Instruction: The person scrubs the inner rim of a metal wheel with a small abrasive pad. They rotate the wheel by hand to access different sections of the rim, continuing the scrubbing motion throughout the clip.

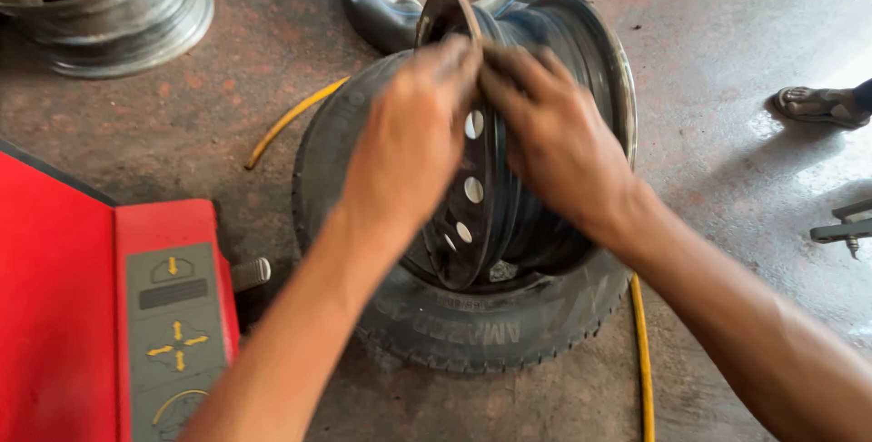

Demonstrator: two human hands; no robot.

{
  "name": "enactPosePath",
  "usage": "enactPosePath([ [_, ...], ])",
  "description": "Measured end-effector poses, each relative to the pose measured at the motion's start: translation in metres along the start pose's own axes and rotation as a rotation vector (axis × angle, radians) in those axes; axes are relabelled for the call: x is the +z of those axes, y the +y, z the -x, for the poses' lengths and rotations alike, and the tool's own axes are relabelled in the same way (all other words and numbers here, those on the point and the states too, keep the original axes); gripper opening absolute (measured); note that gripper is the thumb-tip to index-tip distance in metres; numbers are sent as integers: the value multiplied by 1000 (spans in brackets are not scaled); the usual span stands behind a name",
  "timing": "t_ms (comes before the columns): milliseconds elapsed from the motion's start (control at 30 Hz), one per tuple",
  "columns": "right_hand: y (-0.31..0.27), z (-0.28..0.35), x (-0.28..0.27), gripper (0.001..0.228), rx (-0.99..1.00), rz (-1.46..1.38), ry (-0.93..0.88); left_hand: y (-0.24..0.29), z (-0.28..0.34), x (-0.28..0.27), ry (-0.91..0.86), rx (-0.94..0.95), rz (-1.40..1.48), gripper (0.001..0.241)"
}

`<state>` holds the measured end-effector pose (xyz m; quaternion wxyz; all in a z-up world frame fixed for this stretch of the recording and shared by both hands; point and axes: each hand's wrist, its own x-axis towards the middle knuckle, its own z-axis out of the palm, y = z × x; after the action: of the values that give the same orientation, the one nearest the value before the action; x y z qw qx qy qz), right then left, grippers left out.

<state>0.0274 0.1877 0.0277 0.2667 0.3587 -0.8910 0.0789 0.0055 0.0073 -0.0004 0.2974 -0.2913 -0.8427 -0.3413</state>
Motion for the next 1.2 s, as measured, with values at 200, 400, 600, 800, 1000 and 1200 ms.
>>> enactPosePath([
  [200, 9, -8, 5, 61, 3, -54, 19, -5, -1, -1, 27, 31, 13, 47],
  [400, -6, 5, 7, 58, -41, 25, 68, 17, 21, -5, 56, -13, 64, 35],
  [600, 13, -15, 5, 52, -32, 19, -1, -12, -17, -6, -62, -90, 92, 28],
  [800, 13, -16, 5, 56, -60, -10, 36, -10, 2, 2, 60, 5, 12, 32],
  [1000, -10, 0, 0, 62, -55, -28, 77, 1, 17, -1, 64, 11, 88, 33],
  [1200, 27, -33, 12, 50, -82, -8, 82, -37, -31, 5, 69, 8, 131, 28],
])
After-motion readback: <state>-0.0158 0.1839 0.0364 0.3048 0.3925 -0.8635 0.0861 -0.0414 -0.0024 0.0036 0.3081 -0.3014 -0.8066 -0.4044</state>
